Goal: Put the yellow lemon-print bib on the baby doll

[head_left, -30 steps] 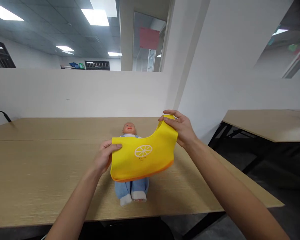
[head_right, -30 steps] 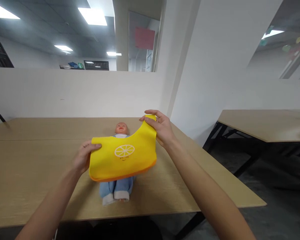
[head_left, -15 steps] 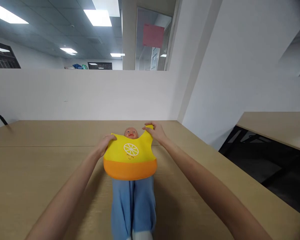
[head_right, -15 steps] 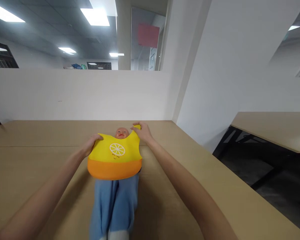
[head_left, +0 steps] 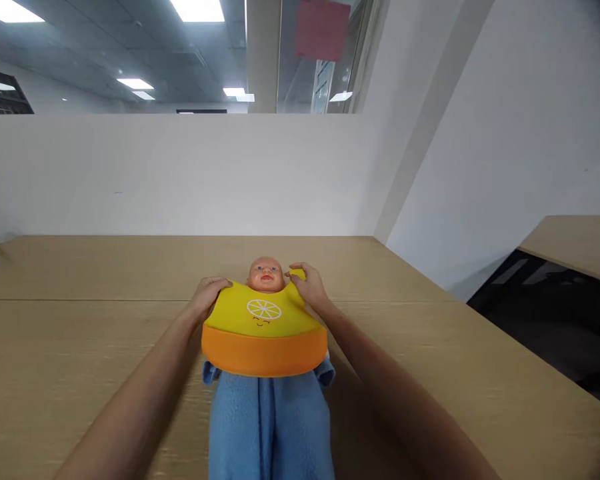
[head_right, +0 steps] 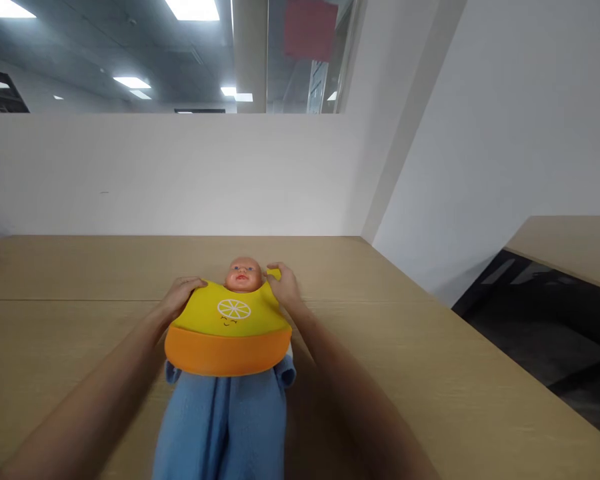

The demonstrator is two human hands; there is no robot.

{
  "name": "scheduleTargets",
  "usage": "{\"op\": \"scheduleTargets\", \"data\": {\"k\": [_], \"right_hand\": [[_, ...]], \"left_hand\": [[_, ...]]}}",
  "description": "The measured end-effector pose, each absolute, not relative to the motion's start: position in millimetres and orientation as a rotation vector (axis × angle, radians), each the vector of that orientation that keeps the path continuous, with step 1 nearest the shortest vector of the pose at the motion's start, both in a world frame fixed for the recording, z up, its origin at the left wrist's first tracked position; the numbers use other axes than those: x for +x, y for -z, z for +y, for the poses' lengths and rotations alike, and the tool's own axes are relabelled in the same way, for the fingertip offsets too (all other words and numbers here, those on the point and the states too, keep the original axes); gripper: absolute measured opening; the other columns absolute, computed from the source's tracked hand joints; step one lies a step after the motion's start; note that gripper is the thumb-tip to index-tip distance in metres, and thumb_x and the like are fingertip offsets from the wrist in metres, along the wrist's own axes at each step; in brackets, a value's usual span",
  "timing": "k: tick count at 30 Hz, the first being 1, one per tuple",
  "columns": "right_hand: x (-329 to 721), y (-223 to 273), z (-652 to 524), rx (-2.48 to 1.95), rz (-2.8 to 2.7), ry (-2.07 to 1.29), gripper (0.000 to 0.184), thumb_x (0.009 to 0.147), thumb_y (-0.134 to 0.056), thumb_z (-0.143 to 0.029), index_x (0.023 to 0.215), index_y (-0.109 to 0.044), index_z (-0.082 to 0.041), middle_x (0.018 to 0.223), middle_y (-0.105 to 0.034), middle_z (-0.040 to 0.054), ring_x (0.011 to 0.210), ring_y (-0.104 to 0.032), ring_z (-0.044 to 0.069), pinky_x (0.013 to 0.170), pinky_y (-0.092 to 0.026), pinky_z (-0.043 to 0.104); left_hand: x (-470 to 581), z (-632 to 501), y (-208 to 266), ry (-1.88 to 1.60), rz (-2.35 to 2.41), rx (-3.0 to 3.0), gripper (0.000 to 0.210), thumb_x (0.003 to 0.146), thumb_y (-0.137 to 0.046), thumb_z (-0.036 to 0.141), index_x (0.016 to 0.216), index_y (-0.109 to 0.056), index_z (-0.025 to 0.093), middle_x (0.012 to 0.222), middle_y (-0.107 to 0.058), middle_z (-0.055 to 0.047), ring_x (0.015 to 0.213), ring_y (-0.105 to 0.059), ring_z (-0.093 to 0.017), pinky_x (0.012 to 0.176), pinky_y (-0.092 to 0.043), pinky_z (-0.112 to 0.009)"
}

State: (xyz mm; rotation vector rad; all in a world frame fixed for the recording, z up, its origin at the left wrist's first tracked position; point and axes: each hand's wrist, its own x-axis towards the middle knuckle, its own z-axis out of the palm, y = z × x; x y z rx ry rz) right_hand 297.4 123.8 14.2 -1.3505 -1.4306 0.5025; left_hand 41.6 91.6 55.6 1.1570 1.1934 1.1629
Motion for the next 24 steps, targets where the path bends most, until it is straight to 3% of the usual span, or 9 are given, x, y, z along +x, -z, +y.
{"op": "scheduleTargets", "data": {"k": [11, 19, 24], "right_hand": [[298, 18, 146, -1.55, -1.519, -0.527, 0.031, 0.075, -0.052, -0.017, 0.105, -0.06, -0.014, 0.113, -0.063, 0.0097, 0.107, -0.058, 0.021, 0.096, -0.043, 0.036], [294, 21, 144, -1.575, -1.478, -0.629, 0.037, 0.074, -0.054, -0.021, 0.11, -0.058, -0.014, 0.112, -0.063, 0.0113, 0.104, -0.06, 0.023, 0.086, -0.048, 0.034], [296, 20, 145, -1.541, -1.478, -0.62, 0.038, 0.072, -0.054, -0.02, 0.11, -0.058, -0.014, 0.115, -0.063, 0.0109, 0.104, -0.06, 0.023, 0.088, -0.047, 0.034]], "left_hand": [[48, 117, -39, -0.996, 1.326, 1.221, 0.012, 0.058, -0.059, 0.025, 0.051, -0.058, 0.015, 0.044, -0.051, 0.002, 0.042, -0.044, -0.012, 0.041, -0.028, -0.024], [59, 117, -52, -0.938, 1.247, 1.236, 0.012, 0.059, -0.063, 0.025, 0.057, -0.062, 0.014, 0.054, -0.06, 0.0, 0.047, -0.05, -0.013, 0.045, -0.034, -0.024], [59, 121, -48, -0.938, 1.206, 1.169, 0.011, 0.06, -0.064, 0.025, 0.061, -0.061, 0.014, 0.057, -0.059, 0.0, 0.048, -0.051, -0.013, 0.046, -0.038, -0.023]]}}
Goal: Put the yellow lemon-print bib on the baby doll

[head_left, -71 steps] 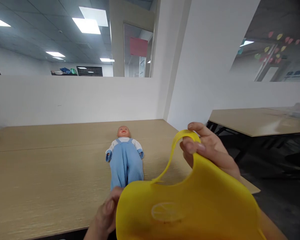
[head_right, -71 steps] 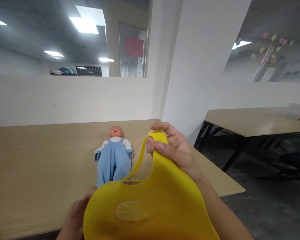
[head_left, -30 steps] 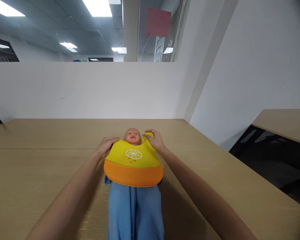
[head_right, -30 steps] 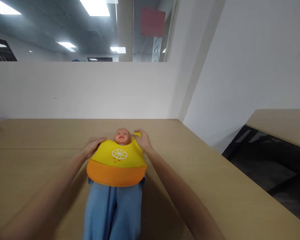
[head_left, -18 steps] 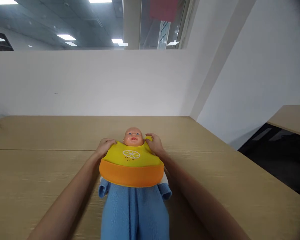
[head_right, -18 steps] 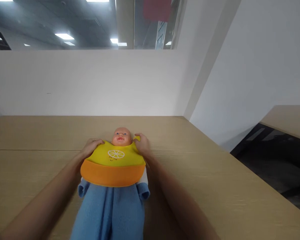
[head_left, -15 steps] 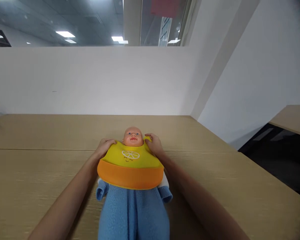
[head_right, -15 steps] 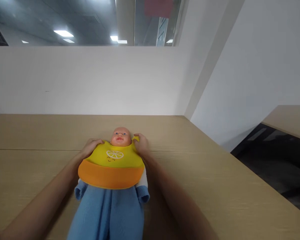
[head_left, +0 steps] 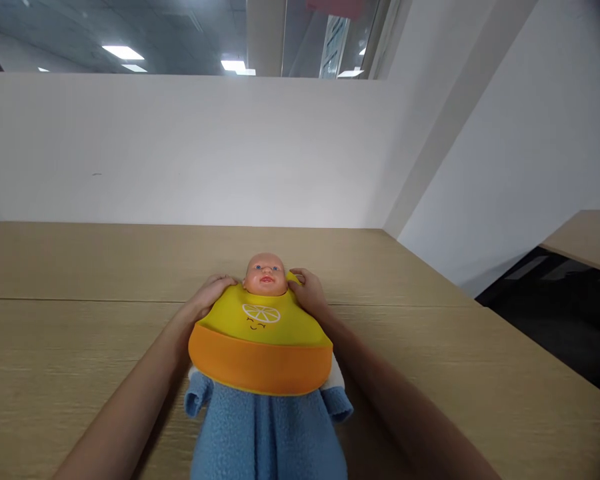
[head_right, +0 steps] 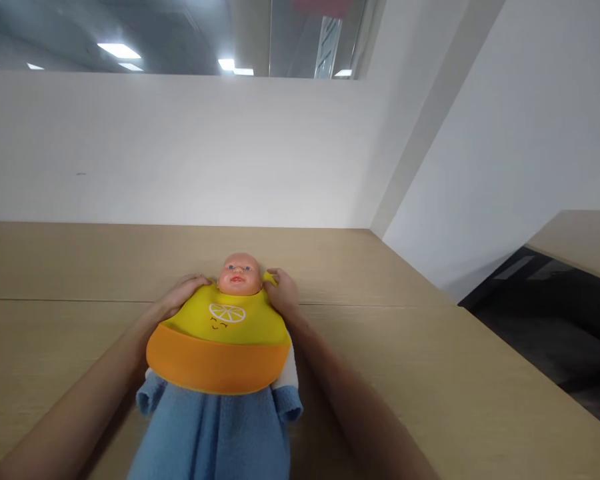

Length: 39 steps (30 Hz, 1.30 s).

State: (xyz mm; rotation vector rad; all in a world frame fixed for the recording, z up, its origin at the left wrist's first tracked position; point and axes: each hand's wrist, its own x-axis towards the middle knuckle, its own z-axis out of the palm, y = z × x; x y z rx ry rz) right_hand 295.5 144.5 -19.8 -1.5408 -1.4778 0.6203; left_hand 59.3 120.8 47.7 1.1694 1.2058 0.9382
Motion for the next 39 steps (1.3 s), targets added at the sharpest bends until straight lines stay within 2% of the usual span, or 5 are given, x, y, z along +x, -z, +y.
{"op": "scheduleTargets", "data": {"k": [6, 17, 24, 30, 39], "right_hand": [[298, 20, 147, -1.517, -1.495, -0.583, 0.038, 0.072, -0.052, -0.018, 0.11, -0.06, -0.015, 0.114, -0.064, 0.0097, 0.103, -0.061, 0.022, 0.09, -0.047, 0.035], [296, 10, 145, -1.445, -1.51, -0.658, 0.043, 0.071, -0.054, -0.015, 0.114, -0.06, -0.016, 0.121, -0.061, 0.0086, 0.113, -0.056, 0.021, 0.101, -0.041, 0.036], [292, 15, 139, -1.371, -1.508, -0.74, 0.036, 0.074, -0.054, -0.02, 0.108, -0.064, -0.015, 0.113, -0.065, 0.0094, 0.107, -0.059, 0.022, 0.096, -0.044, 0.036], [293, 25, 142, -1.298, -1.496, -0.843, 0.037, 0.073, -0.052, -0.017, 0.109, -0.062, -0.017, 0.112, -0.066, 0.0077, 0.108, -0.059, 0.02, 0.097, -0.044, 0.037], [290, 20, 139, -1.163, -1.512, -1.139, 0.042, 0.075, -0.059, -0.028, 0.116, -0.061, -0.021, 0.111, -0.067, 0.0062, 0.105, -0.061, 0.024, 0.093, -0.047, 0.042]], "left_hand": [[62, 131, -34, -0.928, 1.084, 1.022, 0.046, 0.058, -0.071, 0.024, 0.102, -0.062, 0.017, 0.076, -0.068, -0.004, 0.063, -0.063, -0.019, 0.057, -0.048, -0.028], [57, 137, -10, -0.948, 0.961, 0.99, 0.071, 0.064, -0.067, 0.022, 0.131, -0.047, 0.021, 0.097, -0.068, -0.009, 0.071, -0.065, -0.021, 0.062, -0.051, -0.03], [57, 139, -9, -0.959, 1.083, 1.187, 0.067, 0.061, -0.06, 0.018, 0.127, -0.051, 0.021, 0.103, -0.067, -0.008, 0.073, -0.065, -0.02, 0.062, -0.048, -0.029], [59, 145, -4, -1.074, 1.267, 1.381, 0.05, 0.058, -0.055, 0.02, 0.108, -0.062, 0.016, 0.077, -0.066, -0.003, 0.066, -0.059, -0.02, 0.058, -0.043, -0.028], [60, 150, -1, -1.0, 0.976, 1.226, 0.065, 0.053, -0.056, 0.014, 0.119, -0.058, 0.014, 0.102, -0.069, -0.01, 0.09, -0.063, -0.028, 0.078, -0.047, -0.037]]}}
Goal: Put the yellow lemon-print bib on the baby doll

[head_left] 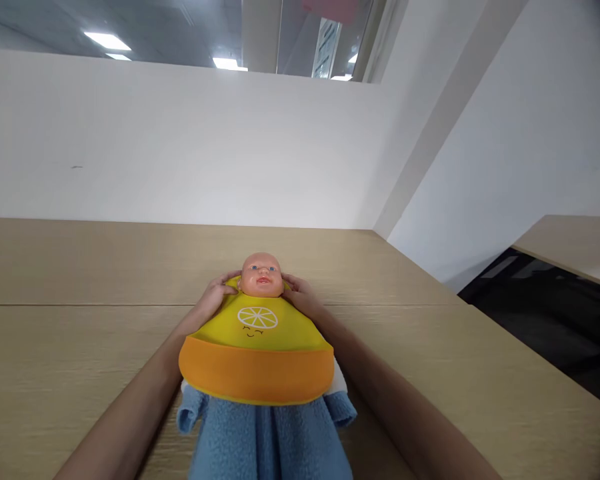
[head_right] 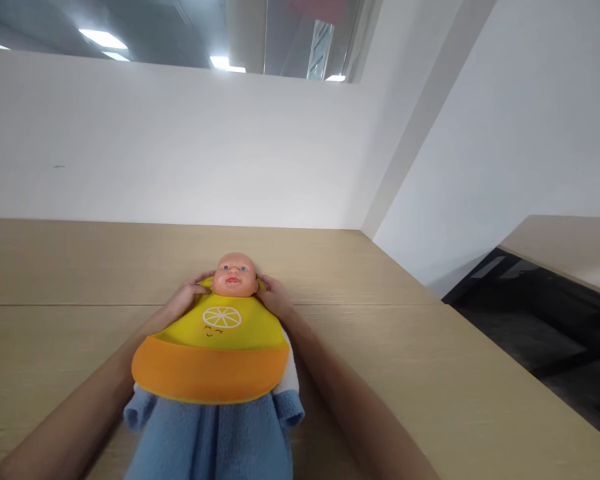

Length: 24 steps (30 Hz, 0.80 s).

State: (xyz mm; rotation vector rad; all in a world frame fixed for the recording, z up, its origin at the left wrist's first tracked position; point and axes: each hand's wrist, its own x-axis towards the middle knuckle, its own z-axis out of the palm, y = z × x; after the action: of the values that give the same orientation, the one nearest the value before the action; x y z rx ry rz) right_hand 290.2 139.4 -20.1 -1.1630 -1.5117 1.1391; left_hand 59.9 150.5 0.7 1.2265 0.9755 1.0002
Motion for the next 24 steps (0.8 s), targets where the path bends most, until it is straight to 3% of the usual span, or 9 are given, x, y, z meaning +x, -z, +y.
{"op": "scheduleTargets", "data": {"k": [8, 17, 24], "right_hand": [[289, 19, 137, -1.134, -1.496, -1.159, 0.042, 0.075, -0.061, -0.039, 0.113, -0.063, -0.021, 0.114, -0.066, 0.0058, 0.108, -0.058, 0.026, 0.094, -0.046, 0.043], [282, 6, 129, -1.126, -1.464, -1.243, 0.037, 0.071, -0.063, -0.035, 0.104, -0.067, -0.019, 0.107, -0.068, 0.0066, 0.1, -0.062, 0.027, 0.086, -0.049, 0.04], [283, 5, 131, -1.023, -1.425, -1.416, 0.036, 0.065, -0.069, -0.031, 0.098, -0.069, -0.015, 0.107, -0.068, 0.0091, 0.098, -0.062, 0.029, 0.084, -0.05, 0.04]], "left_hand": [[60, 152, 5, -0.97, 0.775, 0.941, 0.071, 0.051, -0.057, 0.01, 0.122, -0.054, 0.011, 0.089, -0.071, -0.009, 0.078, -0.066, -0.026, 0.073, -0.049, -0.036], [56, 153, 10, -0.982, 0.73, 0.92, 0.068, 0.053, -0.061, 0.007, 0.12, -0.058, 0.011, 0.09, -0.073, -0.012, 0.081, -0.067, -0.03, 0.075, -0.049, -0.039], [55, 152, 13, -1.014, 0.738, 0.953, 0.064, 0.055, -0.063, 0.006, 0.119, -0.059, 0.012, 0.085, -0.072, -0.009, 0.077, -0.067, -0.026, 0.075, -0.049, -0.037]]}}
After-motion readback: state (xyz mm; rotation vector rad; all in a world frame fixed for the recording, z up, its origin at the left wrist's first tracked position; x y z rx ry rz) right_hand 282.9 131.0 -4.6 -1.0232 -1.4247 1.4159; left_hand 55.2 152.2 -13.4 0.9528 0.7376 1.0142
